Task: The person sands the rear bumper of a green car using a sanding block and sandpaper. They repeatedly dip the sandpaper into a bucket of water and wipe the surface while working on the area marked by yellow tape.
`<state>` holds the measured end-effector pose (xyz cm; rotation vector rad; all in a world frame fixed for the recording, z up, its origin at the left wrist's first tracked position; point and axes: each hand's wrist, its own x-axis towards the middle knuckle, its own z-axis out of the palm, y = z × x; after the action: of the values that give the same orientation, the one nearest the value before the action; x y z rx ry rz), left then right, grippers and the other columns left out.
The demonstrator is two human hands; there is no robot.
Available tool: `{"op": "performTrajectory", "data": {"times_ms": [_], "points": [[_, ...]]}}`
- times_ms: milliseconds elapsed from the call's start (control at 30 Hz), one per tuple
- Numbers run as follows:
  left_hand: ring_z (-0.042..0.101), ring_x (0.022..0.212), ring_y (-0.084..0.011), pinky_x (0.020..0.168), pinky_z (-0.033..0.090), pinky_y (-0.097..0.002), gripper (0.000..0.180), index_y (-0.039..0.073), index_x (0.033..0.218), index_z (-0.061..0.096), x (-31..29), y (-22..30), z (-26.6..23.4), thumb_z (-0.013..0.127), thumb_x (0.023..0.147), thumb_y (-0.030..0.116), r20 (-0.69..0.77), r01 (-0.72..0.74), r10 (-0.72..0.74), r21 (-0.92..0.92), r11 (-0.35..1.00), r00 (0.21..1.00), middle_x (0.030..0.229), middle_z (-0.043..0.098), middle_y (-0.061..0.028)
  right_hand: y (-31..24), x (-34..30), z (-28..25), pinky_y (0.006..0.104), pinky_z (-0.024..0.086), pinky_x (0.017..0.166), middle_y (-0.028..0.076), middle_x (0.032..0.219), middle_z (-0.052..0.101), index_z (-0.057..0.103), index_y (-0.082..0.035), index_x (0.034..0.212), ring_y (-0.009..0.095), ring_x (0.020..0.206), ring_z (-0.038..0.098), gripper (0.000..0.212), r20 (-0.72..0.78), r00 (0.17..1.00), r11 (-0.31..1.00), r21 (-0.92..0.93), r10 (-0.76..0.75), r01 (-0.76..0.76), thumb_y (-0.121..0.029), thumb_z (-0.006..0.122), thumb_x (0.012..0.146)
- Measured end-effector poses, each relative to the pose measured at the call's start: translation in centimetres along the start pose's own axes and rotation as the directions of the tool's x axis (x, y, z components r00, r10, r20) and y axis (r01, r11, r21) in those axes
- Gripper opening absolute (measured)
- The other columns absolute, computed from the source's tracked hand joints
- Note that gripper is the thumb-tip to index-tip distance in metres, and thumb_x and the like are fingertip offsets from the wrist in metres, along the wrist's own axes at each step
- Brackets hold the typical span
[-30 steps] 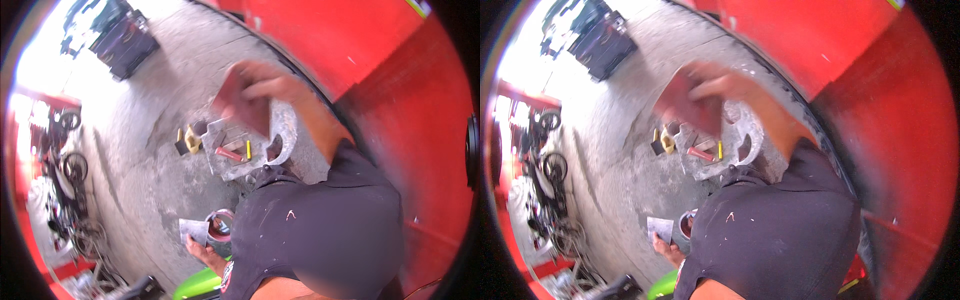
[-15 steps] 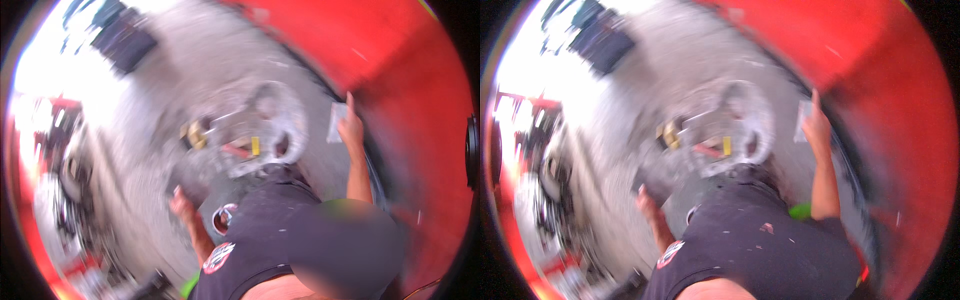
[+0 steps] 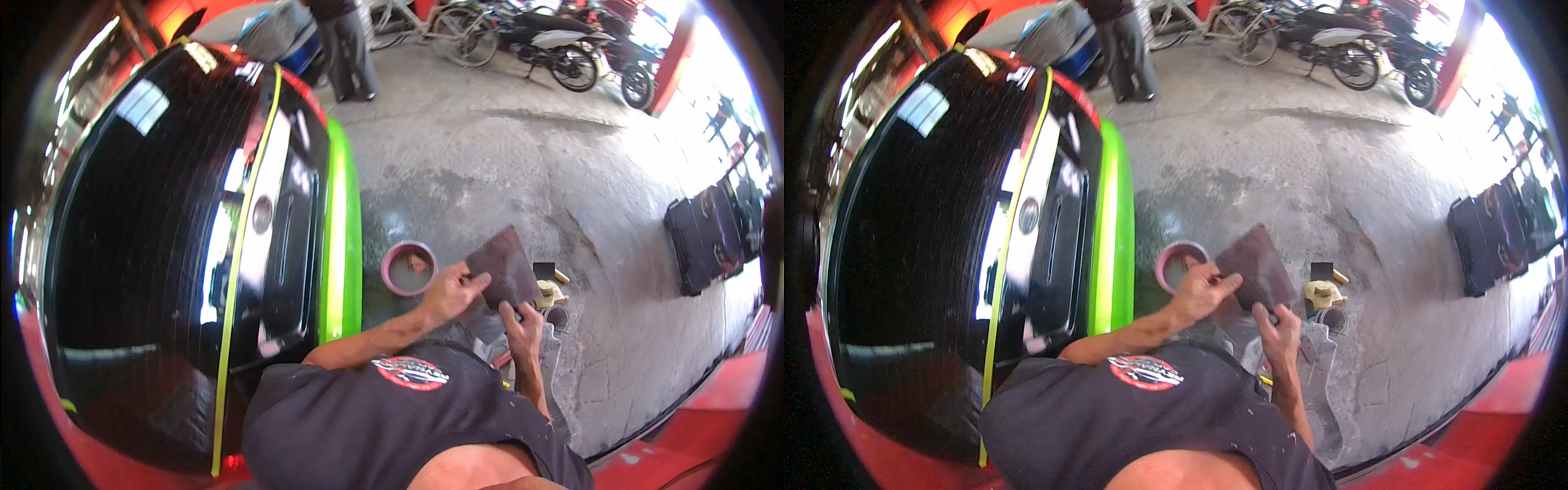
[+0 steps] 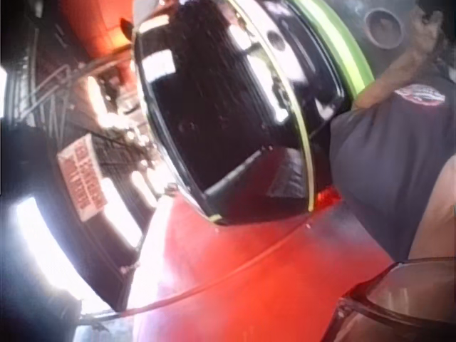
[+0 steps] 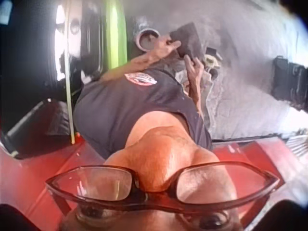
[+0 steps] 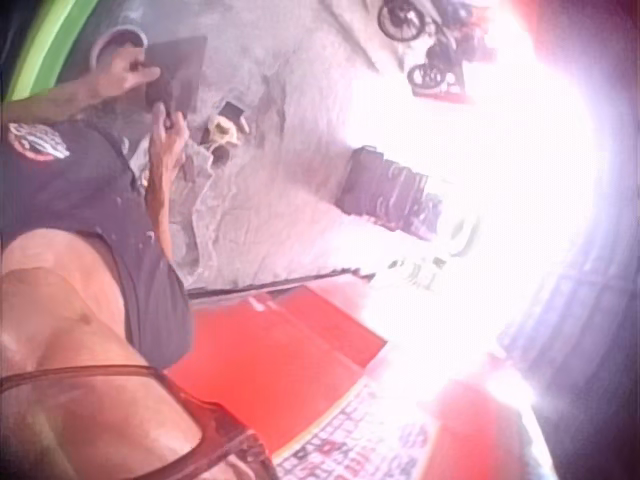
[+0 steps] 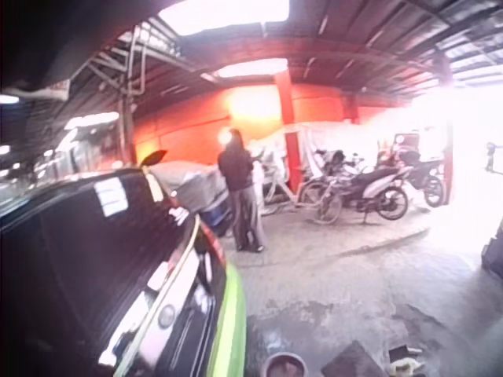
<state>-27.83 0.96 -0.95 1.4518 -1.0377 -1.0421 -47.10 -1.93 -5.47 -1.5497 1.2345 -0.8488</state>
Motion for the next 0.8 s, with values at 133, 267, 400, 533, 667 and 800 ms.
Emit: {"op": "performTrajectory", "data": {"times_ms": [133,267,400,533,667,800], "points": [[0.055,0.069,-0.0114,0.064,0.046,-0.0271,0.029,0.000,0.094,0.065,-1.3,-3.4,-6.1,0.077,0.081,0.024,-0.312,-0.069,0.129,0.196,0.978,0.941,0.072,0.059,-0.0042,-1.4,2.4,3.5,0.0380,0.037,0.053,0.014,0.057,0.055,0.060,0.003,0.069,0.024,0.052,0.048,0.033,0.197,0.980,0.994,0.106,0.001,-0.023,-0.024,0.074,0.081],[0.061,0.088,-0.0142,0.078,0.050,-0.0270,0.021,0.004,0.107,0.067,-5.4,9.7,-15.4,0.070,0.089,0.014,-0.653,-0.388,0.486,0.302,0.871,0.582,0.095,0.066,-0.0052,-3.2,4.7,4.3,0.0411,0.039,0.056,0.017,0.059,0.055,0.065,0.000,0.071,0.032,0.057,0.052,0.029,0.139,0.964,0.933,-0.252,-0.227,0.256,-0.026,0.074,0.079],[0.053,0.085,-0.0185,0.082,0.040,-0.0363,0.026,0.010,0.094,0.062,-15.5,24.0,-19.6,0.060,0.090,0.035,0.101,-0.771,0.946,0.609,0.187,0.309,0.092,0.059,-0.0043,-4.9,5.5,5.5,0.0412,0.039,0.057,0.016,0.058,0.053,0.063,0.001,0.070,0.029,0.059,0.051,0.030,0.166,0.960,0.928,-0.260,-0.228,0.265,-0.026,0.073,0.080],[0.056,0.087,-0.0213,0.083,0.043,-0.0370,0.025,0.008,0.096,0.062,-16.3,26.8,-17.8,0.062,0.090,0.032,0.288,-0.890,0.891,0.400,0.220,0.350,0.095,0.060,-0.0084,-5.1,6.3,6.6,0.0386,0.037,0.056,0.014,0.058,0.052,0.063,0.001,0.072,0.024,0.057,0.047,0.029,0.294,0.906,0.890,-0.249,-0.305,0.381,-0.025,0.073,0.081],[0.060,0.088,-0.0242,0.084,0.046,-0.0378,0.025,0.005,0.097,0.062,-12.8,24.9,-15.5,0.064,0.089,0.029,0.169,-0.861,0.860,0.272,0.429,0.482,0.099,0.062,-0.0126,-4.6,6.0,7.8,0.0405,0.041,0.055,0.016,0.059,0.054,0.060,0.002,0.070,0.029,0.057,0.051,0.028,0.289,0.906,0.888,-0.254,-0.308,0.383,-0.021,0.073,0.080],[0.064,0.090,-0.0270,0.085,0.049,-0.0385,0.025,0.003,0.099,0.062,-8.0,21.5,-13.2,0.066,0.089,0.026,-0.031,-0.764,0.766,0.043,0.643,0.642,0.102,0.064,-0.0167,-2.4,6.1,6.6,0.0400,0.041,0.055,0.019,0.065,0.055,0.060,0.002,0.070,0.029,0.057,0.051,0.027,0.373,0.883,0.884,-0.254,-0.285,0.393,-0.020,0.072,0.081]]}}
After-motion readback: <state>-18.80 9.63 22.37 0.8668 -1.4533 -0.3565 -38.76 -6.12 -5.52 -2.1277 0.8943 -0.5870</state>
